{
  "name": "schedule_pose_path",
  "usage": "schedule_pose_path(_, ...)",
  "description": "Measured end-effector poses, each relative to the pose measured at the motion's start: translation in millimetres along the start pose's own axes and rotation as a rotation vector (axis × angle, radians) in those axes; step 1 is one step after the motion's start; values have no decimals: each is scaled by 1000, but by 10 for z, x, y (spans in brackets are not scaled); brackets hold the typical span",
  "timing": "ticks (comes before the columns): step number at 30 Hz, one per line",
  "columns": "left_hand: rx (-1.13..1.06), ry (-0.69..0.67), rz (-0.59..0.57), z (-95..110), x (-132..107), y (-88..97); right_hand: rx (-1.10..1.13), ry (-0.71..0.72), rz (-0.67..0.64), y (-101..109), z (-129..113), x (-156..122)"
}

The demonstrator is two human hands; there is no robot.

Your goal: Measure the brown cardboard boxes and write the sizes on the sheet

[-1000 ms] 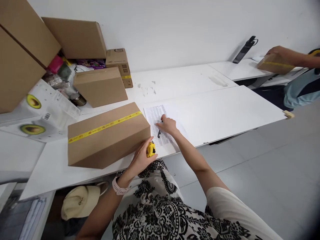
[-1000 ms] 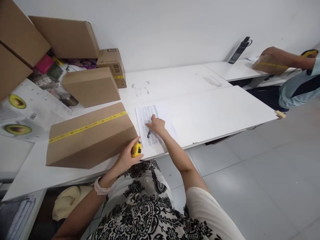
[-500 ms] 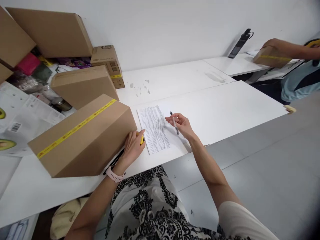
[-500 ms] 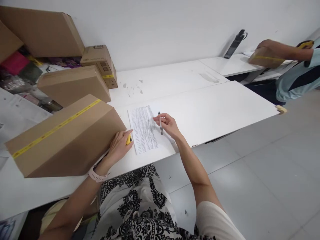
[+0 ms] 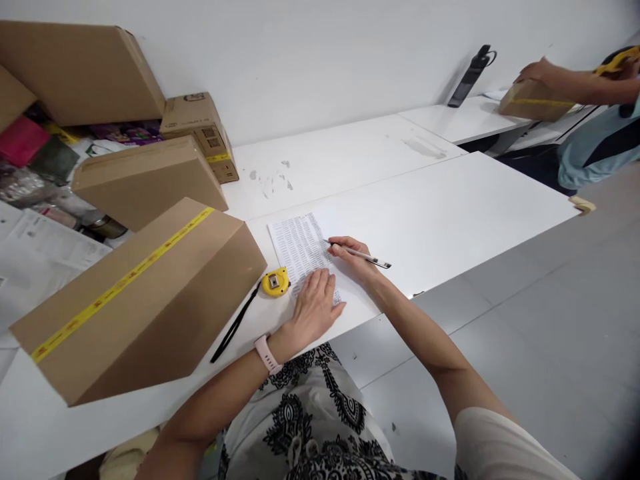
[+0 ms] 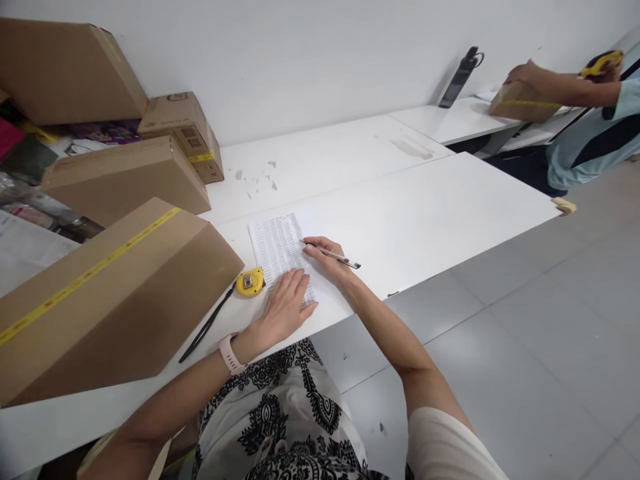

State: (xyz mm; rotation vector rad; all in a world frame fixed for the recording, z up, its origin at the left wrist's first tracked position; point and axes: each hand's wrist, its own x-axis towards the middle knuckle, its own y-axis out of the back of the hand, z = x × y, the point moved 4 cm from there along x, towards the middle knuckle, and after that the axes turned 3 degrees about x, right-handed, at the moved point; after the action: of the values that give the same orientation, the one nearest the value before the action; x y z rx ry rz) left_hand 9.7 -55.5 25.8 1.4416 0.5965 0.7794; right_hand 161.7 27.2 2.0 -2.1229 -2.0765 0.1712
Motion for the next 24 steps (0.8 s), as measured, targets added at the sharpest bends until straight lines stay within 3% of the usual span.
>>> schedule_pose_path(5, 12, 1, -58, 159, 25, -143, -202, 49, 51, -13, -40, -100)
schedule_pose_path(10, 37, 0, -47, 140, 42, -123, -211, -5, 77, -51, 14, -130)
schedule_pose_path(14, 23, -7, -23, 148, 46, -111, -376, 90, 144, -33, 9, -125)
schedule_pose_path(24, 43, -4, -41, 152, 63, -91, -493, 128, 100, -49, -1, -139)
